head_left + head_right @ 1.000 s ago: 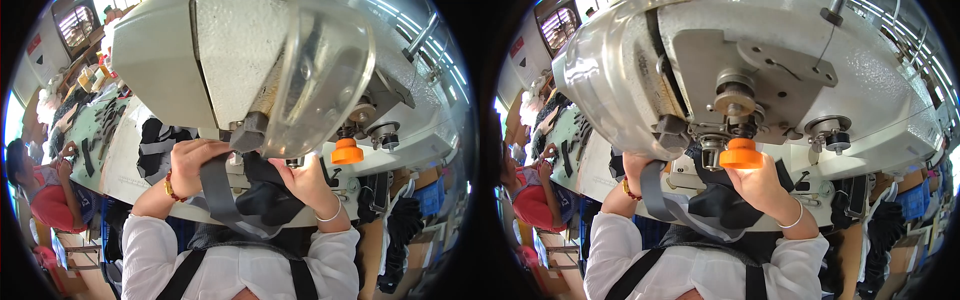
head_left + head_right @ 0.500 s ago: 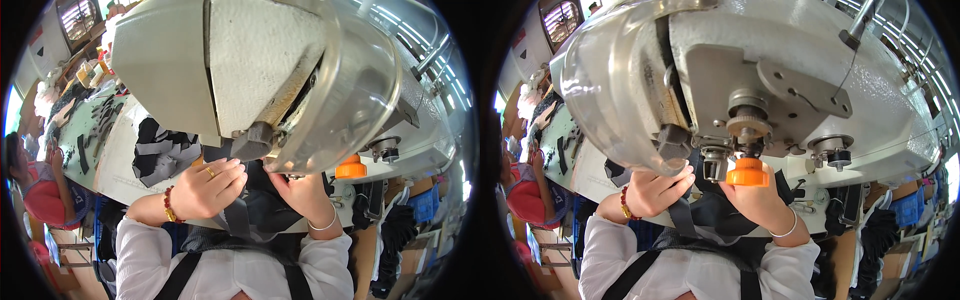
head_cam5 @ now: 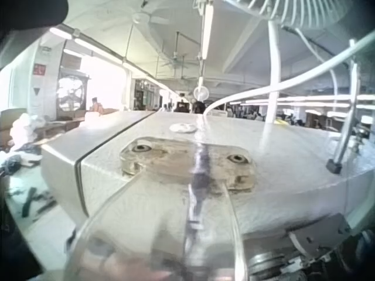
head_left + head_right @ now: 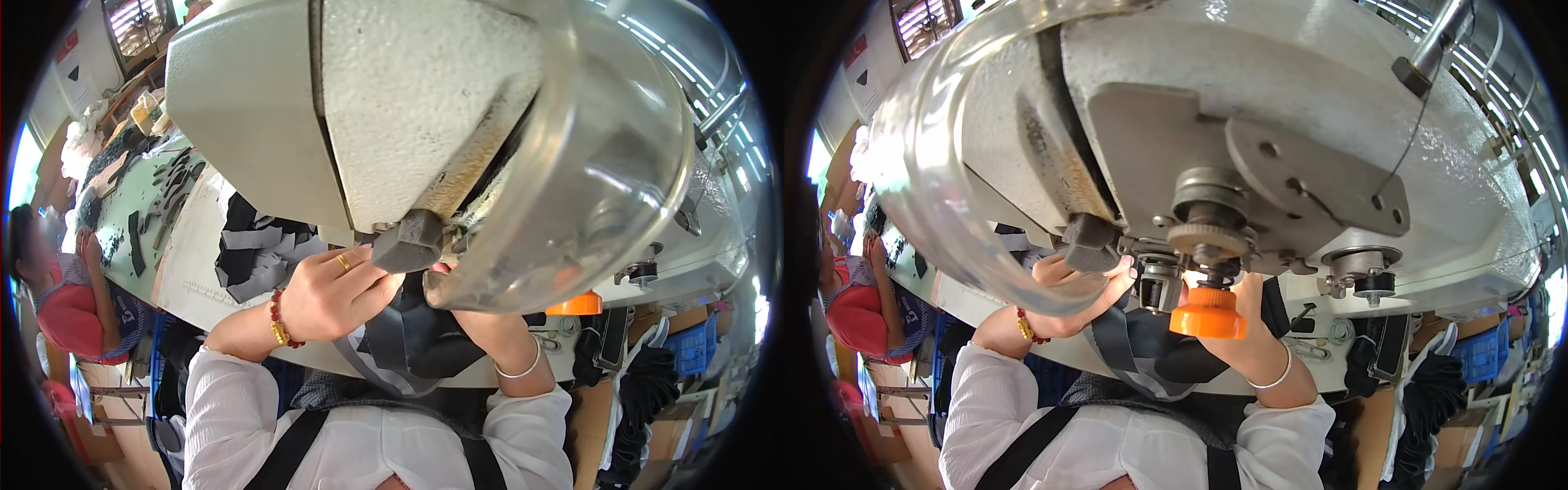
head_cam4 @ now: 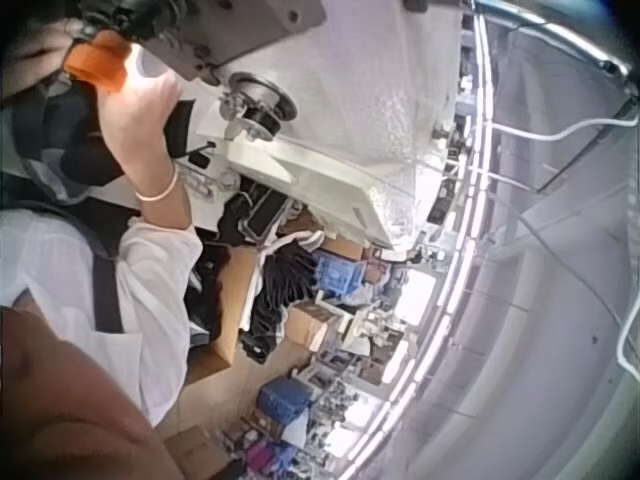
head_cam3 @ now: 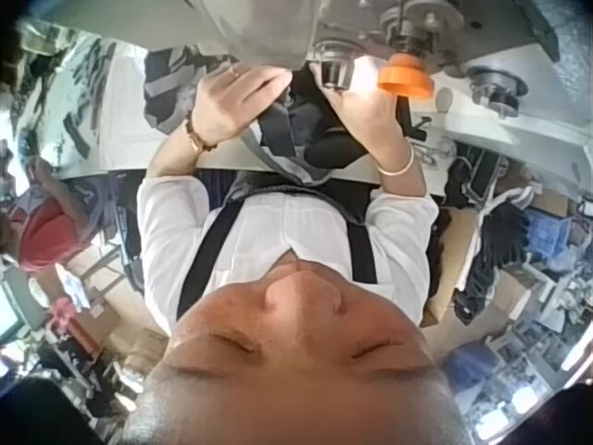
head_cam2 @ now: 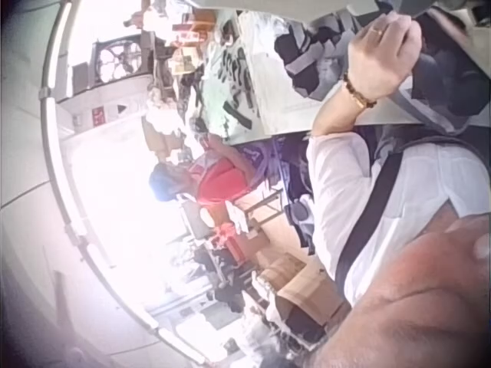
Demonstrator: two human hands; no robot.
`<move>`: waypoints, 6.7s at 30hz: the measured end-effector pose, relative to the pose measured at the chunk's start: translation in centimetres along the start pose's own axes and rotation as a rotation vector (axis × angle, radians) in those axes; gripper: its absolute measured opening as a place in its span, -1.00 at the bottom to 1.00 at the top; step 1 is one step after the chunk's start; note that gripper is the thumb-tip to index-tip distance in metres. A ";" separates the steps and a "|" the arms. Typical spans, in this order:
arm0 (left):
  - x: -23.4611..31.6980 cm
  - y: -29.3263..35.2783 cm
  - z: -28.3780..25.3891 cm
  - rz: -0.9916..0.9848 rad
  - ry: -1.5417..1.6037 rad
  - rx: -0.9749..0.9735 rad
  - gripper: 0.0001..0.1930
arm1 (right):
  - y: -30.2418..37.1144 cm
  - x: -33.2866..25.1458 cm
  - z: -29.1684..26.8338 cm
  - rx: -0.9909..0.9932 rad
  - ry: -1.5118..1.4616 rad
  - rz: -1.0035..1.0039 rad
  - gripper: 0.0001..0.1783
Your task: Stitching components of a shoe upper using an industrial sewing machine.
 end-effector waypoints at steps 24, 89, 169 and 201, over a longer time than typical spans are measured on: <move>-0.5 0.6 -0.4 -0.062 0.118 -0.045 -0.76 | -1.5 -1.7 -1.2 -0.027 -0.020 0.064 -0.79; -4.4 6.6 1.6 -0.786 0.305 -0.066 -0.57 | -2.5 -4.7 -2.2 -0.627 0.351 0.064 -0.40; 4.1 7.1 8.4 -1.132 2.098 0.310 -0.41 | 0.4 -3.3 -0.8 -0.095 0.516 -0.340 -0.27; -3.0 4.7 6.2 -1.281 1.405 0.005 -0.86 | -2.4 -6.2 0.6 0.053 0.376 -0.352 -0.81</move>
Point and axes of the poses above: each hand's wrist, its own y-axis away from the middle knuckle, its own z-axis out of the palm, x = y × z, the point moved 6 cm from there along -y, towards the middle knuckle, and after that the axes turned 10 degrees about -z, right-handed, at the moved point
